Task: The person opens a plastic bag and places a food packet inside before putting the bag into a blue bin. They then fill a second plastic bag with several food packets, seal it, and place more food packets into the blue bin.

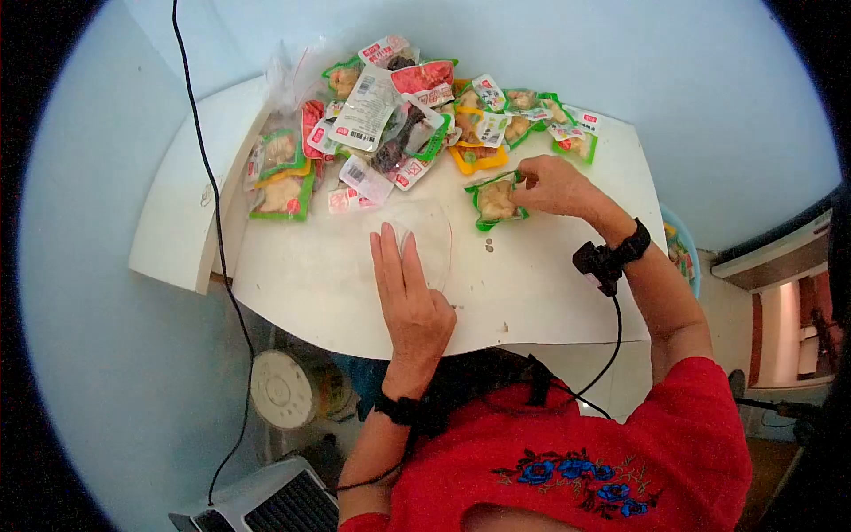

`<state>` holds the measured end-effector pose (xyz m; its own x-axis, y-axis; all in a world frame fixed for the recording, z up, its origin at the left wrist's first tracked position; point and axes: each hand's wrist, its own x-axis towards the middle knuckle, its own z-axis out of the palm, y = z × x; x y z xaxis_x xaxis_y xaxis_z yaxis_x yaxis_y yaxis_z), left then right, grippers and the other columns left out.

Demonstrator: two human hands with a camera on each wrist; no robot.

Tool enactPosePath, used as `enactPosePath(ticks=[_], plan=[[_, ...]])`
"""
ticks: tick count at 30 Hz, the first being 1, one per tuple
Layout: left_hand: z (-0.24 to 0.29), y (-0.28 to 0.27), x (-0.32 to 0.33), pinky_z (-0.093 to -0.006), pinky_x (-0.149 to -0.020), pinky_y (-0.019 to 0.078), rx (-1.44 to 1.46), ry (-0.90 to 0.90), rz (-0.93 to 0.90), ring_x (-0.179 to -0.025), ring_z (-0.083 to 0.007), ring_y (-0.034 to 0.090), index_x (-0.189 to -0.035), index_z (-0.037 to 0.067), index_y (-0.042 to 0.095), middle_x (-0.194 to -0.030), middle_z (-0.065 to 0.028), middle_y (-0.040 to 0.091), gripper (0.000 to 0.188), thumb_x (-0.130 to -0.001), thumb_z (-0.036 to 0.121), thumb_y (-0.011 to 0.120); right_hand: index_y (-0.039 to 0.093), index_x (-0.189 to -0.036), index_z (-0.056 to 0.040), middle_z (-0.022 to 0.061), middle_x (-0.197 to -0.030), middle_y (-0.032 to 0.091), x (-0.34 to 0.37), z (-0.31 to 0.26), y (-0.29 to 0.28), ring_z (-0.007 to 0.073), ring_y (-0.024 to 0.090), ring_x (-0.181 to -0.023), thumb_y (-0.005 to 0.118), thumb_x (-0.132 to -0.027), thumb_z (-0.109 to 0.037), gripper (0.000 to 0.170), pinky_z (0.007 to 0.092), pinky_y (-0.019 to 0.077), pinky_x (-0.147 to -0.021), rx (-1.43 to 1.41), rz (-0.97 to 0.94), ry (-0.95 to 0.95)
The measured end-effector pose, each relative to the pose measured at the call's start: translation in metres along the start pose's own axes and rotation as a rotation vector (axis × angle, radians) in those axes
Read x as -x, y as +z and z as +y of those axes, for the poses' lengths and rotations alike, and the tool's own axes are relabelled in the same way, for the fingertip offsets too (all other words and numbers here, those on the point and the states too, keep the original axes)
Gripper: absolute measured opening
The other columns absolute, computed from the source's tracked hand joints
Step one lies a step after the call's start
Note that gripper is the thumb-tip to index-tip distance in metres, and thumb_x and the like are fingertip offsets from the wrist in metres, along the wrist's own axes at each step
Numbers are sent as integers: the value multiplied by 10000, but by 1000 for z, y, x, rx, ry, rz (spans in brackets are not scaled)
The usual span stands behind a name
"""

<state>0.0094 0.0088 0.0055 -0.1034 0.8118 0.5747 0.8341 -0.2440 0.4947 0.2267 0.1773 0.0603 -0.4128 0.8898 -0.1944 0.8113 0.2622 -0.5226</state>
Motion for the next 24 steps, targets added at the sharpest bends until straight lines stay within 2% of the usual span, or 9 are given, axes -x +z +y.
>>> enactPosePath(ticks=[1,4,7,10,13,16,19,22,24], plan=[[0,0,0,-500,-1150,237,4,0,2,-1407,-466,212,-1349,-87,386,-1490,-284,273,725,-627,-136,407,582,-1178,1,135,-882,657,1,1,0,273,638,-800,643,-784,-207,450,359,514,-711,175,85,-89],[0,1,0,-496,-1152,237,8,-4,3,-1407,-462,215,-1349,-86,388,-1490,-284,275,727,-624,-139,407,568,-1242,-17,165,-940,663,-8,10,5,329,635,-888,676,-772,-241,531,381,507,-795,273,427,-632],[1,0,0,-493,-1153,235,11,-9,3,-1408,-460,216,-1350,-86,389,-1488,-284,278,727,-624,-139,408,572,-1240,-38,171,-928,661,-19,10,17,326,641,-894,680,-796,-294,524,378,502,-793,288,370,-706],[2,-2,-1,-513,-1135,260,7,-12,-15,-1384,-481,248,-1326,-109,400,-1468,-296,295,666,-660,-119,426,605,-1184,-8,154,-863,657,-19,-6,5,266,636,-820,684,-806,-320,496,356,501,-754,213,5,-335],[1,-3,-1,-521,-1123,279,4,-5,-11,-1371,-489,268,-1313,-119,408,-1457,-299,307,636,-677,-111,439,642,-1089,26,136,-746,617,-18,-21,-5,189,596,-695,687,-809,-341,463,325,498,-687,182,-132,-208],[0,-1,0,-502,-1140,253,18,-5,-5,-1389,-468,251,-1337,-104,400,-1473,-289,299,693,-645,-125,429,682,-989,20,78,-671,582,-20,-20,-3,126,523,-581,676,-824,-362,416,289,478,-568,139,-183,-143],[-2,1,1,-497,-1147,242,15,-1,-9,-1392,-464,251,-1344,-100,397,-1476,-289,299,699,-646,-123,434,681,-880,49,110,-663,624,-1,-32,4,181,604,-538,630,-873,-372,424,331,519,-494,-272,-90,17],[-1,1,0,-504,-1142,247,15,14,-3,-1385,-472,261,-1335,-105,403,-1472,-293,304,660,-678,-108,465,684,-909,67,97,-702,639,7,-33,11,155,625,-566,598,-909,-305,382,286,536,-472,-513,-28,48],[1,0,-1,-507,-1138,252,23,20,2,-1382,-474,265,-1331,-108,404,-1470,-297,305,638,-699,-96,489,670,-945,78,105,-750,653,17,-41,9,170,641,-595,607,-896,-236,324,292,556,-506,-656,-77,74]])
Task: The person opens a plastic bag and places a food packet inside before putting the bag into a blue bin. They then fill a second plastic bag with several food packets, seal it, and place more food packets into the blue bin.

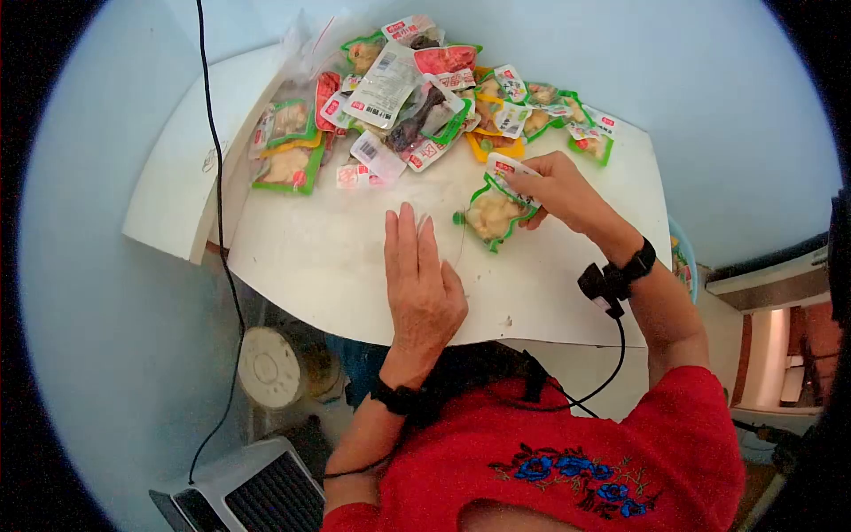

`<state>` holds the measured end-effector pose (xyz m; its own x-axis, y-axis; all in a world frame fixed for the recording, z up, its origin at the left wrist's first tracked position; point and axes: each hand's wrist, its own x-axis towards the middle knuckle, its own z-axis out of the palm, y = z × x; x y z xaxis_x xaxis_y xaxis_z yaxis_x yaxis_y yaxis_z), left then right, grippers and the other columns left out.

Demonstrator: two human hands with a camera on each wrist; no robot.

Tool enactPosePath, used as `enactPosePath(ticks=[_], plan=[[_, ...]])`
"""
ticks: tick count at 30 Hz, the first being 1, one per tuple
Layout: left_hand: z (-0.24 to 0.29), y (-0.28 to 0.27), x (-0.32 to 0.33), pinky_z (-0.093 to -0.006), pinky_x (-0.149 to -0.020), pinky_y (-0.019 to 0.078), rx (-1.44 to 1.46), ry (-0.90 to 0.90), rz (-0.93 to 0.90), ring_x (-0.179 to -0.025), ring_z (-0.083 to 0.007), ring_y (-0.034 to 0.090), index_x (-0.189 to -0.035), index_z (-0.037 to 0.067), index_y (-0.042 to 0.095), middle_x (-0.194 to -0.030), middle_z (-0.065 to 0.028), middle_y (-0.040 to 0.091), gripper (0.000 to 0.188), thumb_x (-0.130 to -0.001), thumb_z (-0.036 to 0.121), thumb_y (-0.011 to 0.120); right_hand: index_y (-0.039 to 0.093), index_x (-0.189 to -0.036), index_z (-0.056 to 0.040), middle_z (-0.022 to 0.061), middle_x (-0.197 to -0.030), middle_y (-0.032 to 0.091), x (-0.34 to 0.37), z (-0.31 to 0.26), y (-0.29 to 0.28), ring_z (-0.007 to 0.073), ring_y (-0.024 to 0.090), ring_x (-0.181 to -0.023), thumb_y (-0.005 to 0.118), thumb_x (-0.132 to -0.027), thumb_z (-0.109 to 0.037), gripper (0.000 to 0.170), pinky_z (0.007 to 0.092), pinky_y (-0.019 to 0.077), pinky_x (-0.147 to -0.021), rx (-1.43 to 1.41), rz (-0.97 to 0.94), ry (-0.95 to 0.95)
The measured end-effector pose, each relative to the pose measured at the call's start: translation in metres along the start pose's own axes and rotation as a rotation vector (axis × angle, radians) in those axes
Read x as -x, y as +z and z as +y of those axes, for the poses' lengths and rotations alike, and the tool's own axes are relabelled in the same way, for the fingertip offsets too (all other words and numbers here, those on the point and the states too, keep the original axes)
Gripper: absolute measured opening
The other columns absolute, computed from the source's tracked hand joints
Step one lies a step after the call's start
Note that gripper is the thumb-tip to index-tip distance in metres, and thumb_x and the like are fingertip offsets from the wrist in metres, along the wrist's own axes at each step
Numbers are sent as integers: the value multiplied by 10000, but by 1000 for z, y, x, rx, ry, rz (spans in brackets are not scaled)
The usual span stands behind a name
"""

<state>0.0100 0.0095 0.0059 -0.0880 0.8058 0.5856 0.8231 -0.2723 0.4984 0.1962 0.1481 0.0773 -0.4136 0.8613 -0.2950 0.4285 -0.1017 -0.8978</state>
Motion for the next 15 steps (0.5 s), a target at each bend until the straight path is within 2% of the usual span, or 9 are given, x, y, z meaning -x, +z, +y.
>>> enactPosePath(ticks=[4,8,10,15], plan=[[-1,0,1,-510,-1134,258,15,-8,7,-1381,-474,267,-1339,-105,394,-1472,-298,303,636,-716,-84,519,640,-1023,80,124,-852,676,13,5,1,194,673,-679,619,-849,-115,262,318,584,-565,-245,-35,18],[-4,1,3,-509,-1137,254,10,-21,1,-1386,-472,261,-1367,-87,370,-1477,-291,300,671,-711,-89,512,620,-1039,83,145,-925,684,19,24,-14,208,686,-765,609,-805,-30,259,348,590,-677,-301,-76,74],[-5,2,3,-507,-1140,248,19,-32,4,-1391,-470,250,-1378,-80,361,-1483,-287,290,696,-697,-98,501,613,-1042,82,152,-954,684,39,12,-13,215,688,-800,600,-804,-3,253,358,586,-734,-371,-124,81],[-3,2,0,-506,-1149,228,48,-40,-11,-1400,-469,227,-1389,-79,345,-1495,-286,263,738,-664,-110,478,528,-1206,61,159,-1040,667,58,4,18,215,681,-875,574,-825,57,383,358,579,-783,-516,-115,32]])
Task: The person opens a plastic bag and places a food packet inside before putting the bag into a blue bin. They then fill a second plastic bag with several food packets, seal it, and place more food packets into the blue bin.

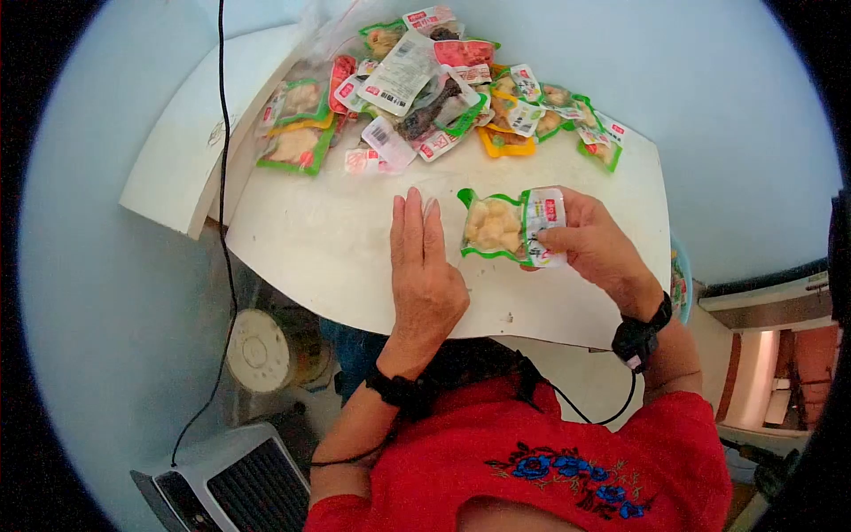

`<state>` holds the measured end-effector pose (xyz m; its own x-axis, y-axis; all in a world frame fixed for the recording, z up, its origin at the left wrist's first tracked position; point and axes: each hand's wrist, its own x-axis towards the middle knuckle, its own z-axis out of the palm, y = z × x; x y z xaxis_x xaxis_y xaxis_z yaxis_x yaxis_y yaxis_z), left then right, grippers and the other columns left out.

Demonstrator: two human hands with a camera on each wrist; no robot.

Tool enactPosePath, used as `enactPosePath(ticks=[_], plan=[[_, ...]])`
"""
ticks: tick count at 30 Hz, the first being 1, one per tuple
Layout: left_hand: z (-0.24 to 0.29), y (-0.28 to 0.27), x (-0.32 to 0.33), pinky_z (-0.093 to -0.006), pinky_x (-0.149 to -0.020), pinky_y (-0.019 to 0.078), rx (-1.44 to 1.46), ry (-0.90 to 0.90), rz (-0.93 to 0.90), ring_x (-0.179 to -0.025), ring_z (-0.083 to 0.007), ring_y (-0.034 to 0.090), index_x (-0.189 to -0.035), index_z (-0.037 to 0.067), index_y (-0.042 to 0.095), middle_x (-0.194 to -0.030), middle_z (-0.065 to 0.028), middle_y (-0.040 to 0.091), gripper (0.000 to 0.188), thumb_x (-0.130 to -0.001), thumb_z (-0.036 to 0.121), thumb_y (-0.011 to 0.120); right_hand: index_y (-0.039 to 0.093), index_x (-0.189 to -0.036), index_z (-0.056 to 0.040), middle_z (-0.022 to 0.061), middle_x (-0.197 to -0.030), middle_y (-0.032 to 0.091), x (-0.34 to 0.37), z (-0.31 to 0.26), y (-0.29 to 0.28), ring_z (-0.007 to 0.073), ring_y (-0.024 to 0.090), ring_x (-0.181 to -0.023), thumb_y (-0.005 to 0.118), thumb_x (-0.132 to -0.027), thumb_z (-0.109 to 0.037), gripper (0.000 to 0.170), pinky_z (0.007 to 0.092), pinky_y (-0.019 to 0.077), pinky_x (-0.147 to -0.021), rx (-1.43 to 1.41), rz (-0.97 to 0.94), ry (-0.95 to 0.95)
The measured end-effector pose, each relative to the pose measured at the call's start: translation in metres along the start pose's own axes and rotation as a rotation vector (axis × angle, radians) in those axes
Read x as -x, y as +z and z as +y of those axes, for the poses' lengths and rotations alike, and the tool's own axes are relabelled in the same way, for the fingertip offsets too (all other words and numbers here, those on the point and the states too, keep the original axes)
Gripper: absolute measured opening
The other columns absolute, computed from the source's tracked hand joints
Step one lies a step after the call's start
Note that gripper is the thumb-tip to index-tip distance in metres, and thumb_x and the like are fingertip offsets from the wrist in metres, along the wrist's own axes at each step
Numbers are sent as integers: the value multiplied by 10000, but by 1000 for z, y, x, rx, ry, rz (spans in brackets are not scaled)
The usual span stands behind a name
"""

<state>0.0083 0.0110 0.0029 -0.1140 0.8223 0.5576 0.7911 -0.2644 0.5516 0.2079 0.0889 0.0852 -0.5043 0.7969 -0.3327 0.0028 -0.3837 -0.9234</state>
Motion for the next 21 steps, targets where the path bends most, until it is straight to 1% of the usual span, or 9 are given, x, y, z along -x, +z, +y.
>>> enactPosePath(ticks=[2,6,8,10,11,14,17,20,21], plan=[[2,-1,-1,-511,-1150,223,37,-13,18,-1402,-469,221,-1390,-79,343,-1499,-285,254,748,-654,-114,475,516,-1231,50,156,-1059,662,-3,6,7,214,680,-893,568,-826,60,408,364,580,-792,-1,-28,-14],[2,-1,-1,-521,-1140,230,9,19,15,-1387,-472,254,-1378,-86,358,-1484,-290,282,714,-676,-98,489,510,-1256,28,137,-1105,652,-13,20,20,227,677,-936,537,-853,57,405,380,582,-804,-137,-75,38],[4,-4,-2,-535,-1123,246,-2,23,16,-1367,-474,295,-1359,-99,385,-1465,-295,317,650,-718,-78,493,510,-1243,17,127,-1140,640,-17,21,34,220,660,-990,512,-873,58,373,364,571,-829,-207,-97,37],[6,-3,-1,-541,-1122,239,8,42,13,-1368,-471,298,-1363,-88,390,-1468,-292,317,631,-743,-63,506,503,-1247,10,124,-1147,636,-23,26,41,216,649,-1018,500,-880,63,371,351,560,-853,-243,-110,23],[5,-2,-1,-544,-1121,236,14,54,11,-1368,-469,300,-1364,-83,393,-1469,-291,317,622,-755,-55,513,488,-1257,8,118,-1162,624,-24,25,46,211,639,-1039,487,-887,66,375,328,544,-872,-246,-123,62],[3,-4,0,-539,-1123,234,3,72,4,-1374,-459,297,-1366,-73,397,-1478,-281,311,594,-786,-29,520,486,-1251,16,109,-1153,617,-39,33,57,213,627,-1045,496,-899,55,355,327,543,-866,-291,-158,92],[-1,2,2,-547,-1125,235,23,107,0,-1386,-461,274,-1394,-37,372,-1487,-279,291,697,-717,-41,539,493,-1235,21,106,-1154,603,-48,31,78,215,618,-1032,485,-919,33,316,329,546,-850,-378,-186,108],[1,-4,2,-546,-1133,215,49,105,-14,-1389,-458,271,-1396,-42,370,-1492,-278,287,684,-732,-31,538,499,-1240,17,117,-1187,585,-63,41,82,209,610,-1040,458,-952,-18,292,315,537,-863,-403,-242,151],[1,-4,3,-547,-1135,209,74,102,-6,-1390,-457,270,-1395,-45,370,-1493,-276,287,686,-729,-34,535,498,-1250,19,127,-1211,576,-63,37,87,216,595,-1069,466,-952,-44,306,326,517,-895,-362,-209,194]])
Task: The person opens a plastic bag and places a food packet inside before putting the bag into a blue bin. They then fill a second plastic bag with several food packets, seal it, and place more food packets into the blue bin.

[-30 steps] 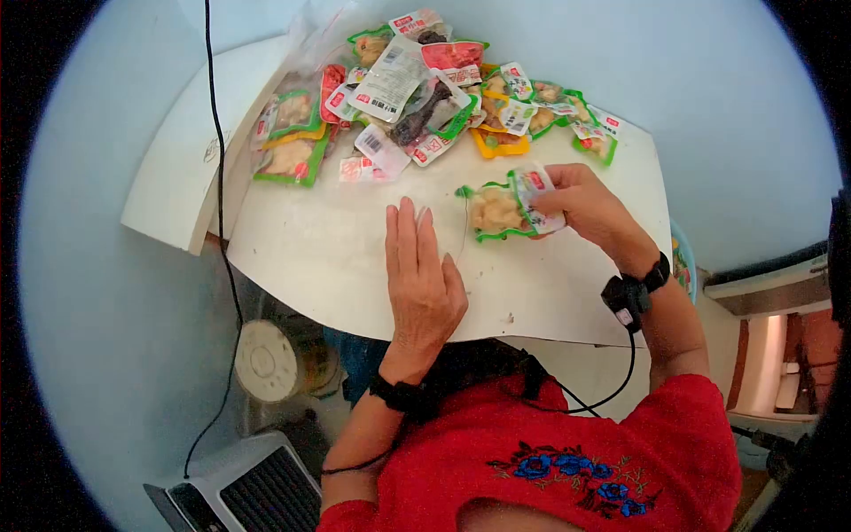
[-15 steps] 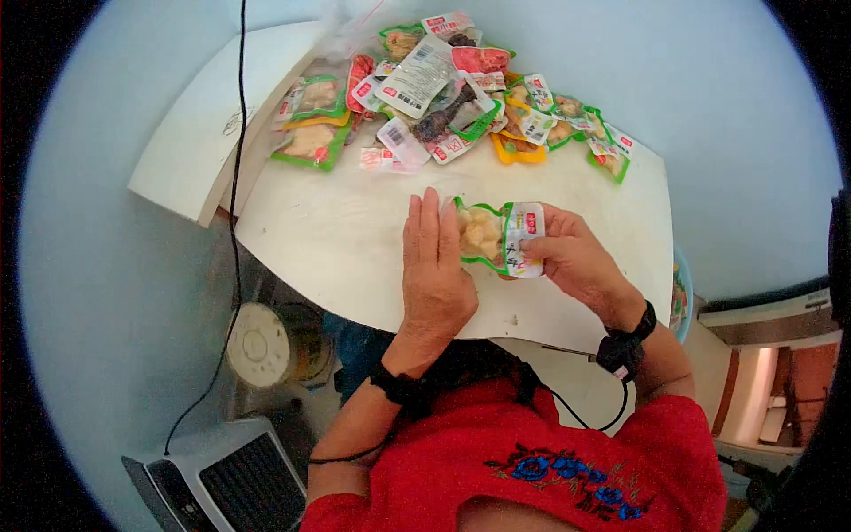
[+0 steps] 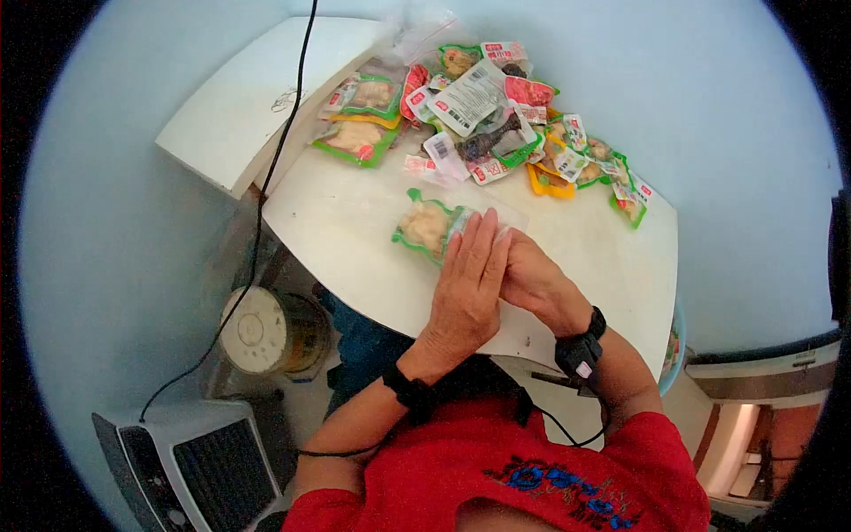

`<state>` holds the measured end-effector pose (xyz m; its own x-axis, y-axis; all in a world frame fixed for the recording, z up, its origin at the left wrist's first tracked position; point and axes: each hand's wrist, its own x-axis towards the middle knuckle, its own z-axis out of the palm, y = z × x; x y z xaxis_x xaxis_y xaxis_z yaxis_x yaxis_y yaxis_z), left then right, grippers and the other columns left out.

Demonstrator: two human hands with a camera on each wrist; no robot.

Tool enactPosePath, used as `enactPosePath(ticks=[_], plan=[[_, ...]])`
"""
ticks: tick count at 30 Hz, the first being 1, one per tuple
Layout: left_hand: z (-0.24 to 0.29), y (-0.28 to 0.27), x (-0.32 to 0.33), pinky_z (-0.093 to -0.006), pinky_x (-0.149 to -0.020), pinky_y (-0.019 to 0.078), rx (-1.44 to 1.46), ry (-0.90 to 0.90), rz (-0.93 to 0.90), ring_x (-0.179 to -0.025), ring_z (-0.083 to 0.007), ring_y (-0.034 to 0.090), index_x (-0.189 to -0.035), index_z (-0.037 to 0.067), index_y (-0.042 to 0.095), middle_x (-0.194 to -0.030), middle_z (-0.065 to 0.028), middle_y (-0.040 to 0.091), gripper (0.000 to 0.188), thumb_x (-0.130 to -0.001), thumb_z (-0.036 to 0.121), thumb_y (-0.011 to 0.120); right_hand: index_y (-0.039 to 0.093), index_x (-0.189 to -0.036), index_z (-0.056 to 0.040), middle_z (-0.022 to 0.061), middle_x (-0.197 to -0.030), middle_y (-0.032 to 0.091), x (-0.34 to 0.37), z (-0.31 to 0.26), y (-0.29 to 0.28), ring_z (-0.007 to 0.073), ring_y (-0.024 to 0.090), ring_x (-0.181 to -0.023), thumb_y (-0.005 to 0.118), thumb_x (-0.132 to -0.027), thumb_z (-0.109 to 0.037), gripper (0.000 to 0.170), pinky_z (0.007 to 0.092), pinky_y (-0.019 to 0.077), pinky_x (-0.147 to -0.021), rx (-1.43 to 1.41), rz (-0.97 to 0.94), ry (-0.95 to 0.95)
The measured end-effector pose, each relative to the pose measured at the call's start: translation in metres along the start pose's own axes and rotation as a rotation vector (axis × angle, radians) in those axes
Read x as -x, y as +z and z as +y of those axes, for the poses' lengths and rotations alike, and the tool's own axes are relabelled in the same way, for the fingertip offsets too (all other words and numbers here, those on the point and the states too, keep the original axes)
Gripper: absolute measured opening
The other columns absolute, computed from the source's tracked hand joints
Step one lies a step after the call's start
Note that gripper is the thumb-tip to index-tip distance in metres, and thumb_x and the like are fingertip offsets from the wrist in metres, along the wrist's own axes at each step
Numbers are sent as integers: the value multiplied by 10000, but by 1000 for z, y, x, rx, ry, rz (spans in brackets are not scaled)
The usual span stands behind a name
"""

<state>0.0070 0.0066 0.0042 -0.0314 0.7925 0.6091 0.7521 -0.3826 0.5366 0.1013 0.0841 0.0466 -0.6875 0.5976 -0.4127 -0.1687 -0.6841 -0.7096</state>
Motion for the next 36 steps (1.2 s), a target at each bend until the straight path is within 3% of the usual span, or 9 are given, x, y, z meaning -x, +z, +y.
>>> enactPosePath(ticks=[2,4,7,11,26,33,36], plan=[[-1,1,0,-548,-1139,195,47,-5,18,-1393,-455,267,-1392,-52,369,-1495,-273,288,689,-723,-40,529,496,-1270,21,146,-1258,557,0,-6,12,230,566,-1128,483,-951,-98,341,347,475,-960,68,88,75],[0,-2,-1,-547,-1141,189,70,-7,31,-1393,-453,268,-1388,-56,372,-1493,-270,294,685,-724,-33,533,486,-1289,23,159,-1287,543,-6,7,-10,249,520,-1188,529,-930,-155,403,369,417,-1013,363,-86,-154],[-1,-1,1,-548,-1143,181,79,-8,47,-1393,-451,269,-1386,-59,374,-1492,-267,299,688,-719,-23,538,471,-1305,27,175,-1312,527,-14,24,-39,277,461,-1244,586,-893,-209,489,394,342,-1070,541,-184,-284],[-1,-5,0,-547,-1146,178,77,-17,77,-1386,-451,282,-1381,-61,380,-1483,-267,316,697,-703,-18,537,482,-1288,15,160,-1295,534,-32,30,-54,269,477,-1205,589,-898,-215,465,390,365,-1041,615,-216,-327],[-5,-2,2,-545,-1147,178,110,-13,101,-1381,-464,283,-1383,-66,385,-1476,-285,324,694,-698,-7,484,484,-1268,-31,113,-1218,552,-26,35,-44,213,536,-1110,540,-960,-203,357,336,452,-964,158,-222,-107],[-2,-4,4,-548,-1148,178,33,6,95,-1384,-468,278,-1398,-47,372,-1476,-284,326,686,-727,2,505,485,-1259,-52,92,-1182,561,-42,49,-43,187,563,-1066,518,-989,-197,308,311,492,-928,-214,-382,-13],[0,-4,4,-556,-1138,202,28,43,124,-1383,-468,281,-1406,-38,358,-1483,-274,321,710,-721,9,540,505,-1226,-45,89,-1128,582,-40,45,-35,181,577,-1016,524,-988,-185,276,305,503,-907,-300,-480,-55]])
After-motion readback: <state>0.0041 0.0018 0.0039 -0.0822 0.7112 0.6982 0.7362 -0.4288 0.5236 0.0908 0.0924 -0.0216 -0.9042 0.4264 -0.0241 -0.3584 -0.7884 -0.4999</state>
